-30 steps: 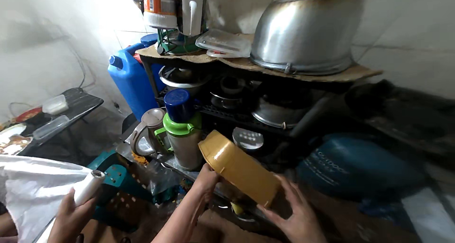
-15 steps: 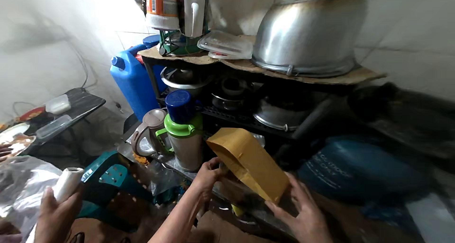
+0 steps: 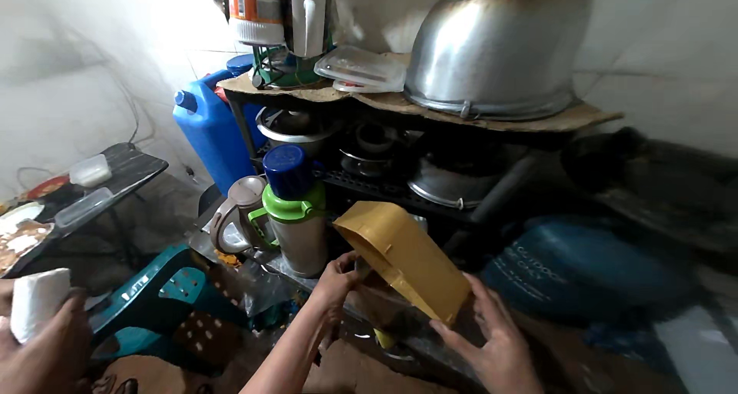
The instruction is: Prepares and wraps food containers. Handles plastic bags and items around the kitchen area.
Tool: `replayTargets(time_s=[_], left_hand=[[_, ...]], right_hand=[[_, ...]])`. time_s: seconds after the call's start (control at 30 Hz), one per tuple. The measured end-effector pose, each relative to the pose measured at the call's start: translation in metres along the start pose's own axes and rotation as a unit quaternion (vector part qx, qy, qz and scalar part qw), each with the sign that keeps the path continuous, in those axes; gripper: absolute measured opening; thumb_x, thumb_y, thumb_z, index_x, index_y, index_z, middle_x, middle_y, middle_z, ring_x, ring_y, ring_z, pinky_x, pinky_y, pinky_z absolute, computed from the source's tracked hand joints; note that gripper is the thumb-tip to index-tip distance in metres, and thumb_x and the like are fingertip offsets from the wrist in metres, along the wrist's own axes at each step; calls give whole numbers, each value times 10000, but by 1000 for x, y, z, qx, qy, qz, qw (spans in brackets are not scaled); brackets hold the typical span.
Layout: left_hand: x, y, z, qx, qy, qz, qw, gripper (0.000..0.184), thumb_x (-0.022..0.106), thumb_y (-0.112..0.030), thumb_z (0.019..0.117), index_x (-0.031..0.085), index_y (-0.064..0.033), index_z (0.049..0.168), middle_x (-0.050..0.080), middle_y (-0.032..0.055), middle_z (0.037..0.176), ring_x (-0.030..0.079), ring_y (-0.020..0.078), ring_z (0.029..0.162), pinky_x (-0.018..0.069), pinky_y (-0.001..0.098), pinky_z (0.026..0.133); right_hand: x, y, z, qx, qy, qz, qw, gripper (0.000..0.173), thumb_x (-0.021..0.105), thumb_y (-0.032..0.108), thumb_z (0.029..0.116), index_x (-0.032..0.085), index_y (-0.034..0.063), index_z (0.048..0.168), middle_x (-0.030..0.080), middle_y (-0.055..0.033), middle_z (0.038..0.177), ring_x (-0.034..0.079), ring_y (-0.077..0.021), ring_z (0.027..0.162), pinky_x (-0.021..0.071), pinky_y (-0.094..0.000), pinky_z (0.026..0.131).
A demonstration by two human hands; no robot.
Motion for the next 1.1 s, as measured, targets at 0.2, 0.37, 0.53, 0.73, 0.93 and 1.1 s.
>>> replayTargets(time_s=[0.2, 0.37, 0.53, 0.73, 0.93, 1.1], left_hand=[[4, -3, -5, 7, -27, -27, 999, 455, 513, 106, 902, 531, 19, 1349, 632, 105, 1194, 634, 118, 906, 543, 286, 780], [4, -1, -2, 7, -6, -33, 999, 389, 522, 88, 918, 566, 9, 1296, 644, 90, 1179, 640, 116, 922, 548, 288, 797], [-1, 1, 2, 4, -24, -14, 1000, 511, 517, 95, 909, 492, 15, 1413, 554, 140, 1355, 607, 118, 922, 521, 274, 769], [12, -6, -9, 3, -27, -42, 999, 370, 539, 92, 939, 535, 13, 1300, 651, 79, 1105, 645, 113, 893, 556, 291, 789], [5, -2, -1, -5, -5, -2, 1000, 533, 512, 88, 923, 463, 3, 1448, 547, 139, 1377, 623, 132, 972, 535, 290, 805], [8, -4, -5, 0, -19, -14, 1000, 503, 517, 99, 914, 493, 12, 1410, 586, 125, 1307, 624, 126, 957, 536, 289, 805]], right_hand=[[1, 8, -9, -5, 0, 7, 1000, 926, 852, 330, 771, 431, -145, 1446, 486, -379, 1404, 535, -418, 1291, 480, -471, 1063], [12, -2, -4, 1, 18, -12, 1000, 915, 825, 392, 764, 468, -84, 1459, 532, -336, 1379, 577, -433, 1207, 514, -525, 975], [-2, -3, 4, 5, -24, 19, 1000, 981, 790, 490, 779, 427, -85, 1486, 521, -322, 1391, 567, -336, 1229, 515, -412, 988], [12, 6, -9, -16, 24, -29, 999, 881, 866, 315, 746, 490, -113, 1419, 534, -355, 1364, 570, -458, 1232, 498, -535, 1020], [0, -9, 2, 24, -22, 34, 999, 964, 807, 427, 768, 423, -86, 1488, 505, -333, 1400, 562, -360, 1239, 520, -435, 990], [-1, 7, -10, -1, -12, 5, 1000, 919, 852, 301, 770, 426, -158, 1443, 477, -400, 1393, 533, -439, 1280, 480, -485, 1060]])
Point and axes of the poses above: each hand's wrist, its own z-axis towards the middle knuckle, its own x-axis out of the palm, y = z × x, the point moved 4 cm from there along z, towards the middle knuckle
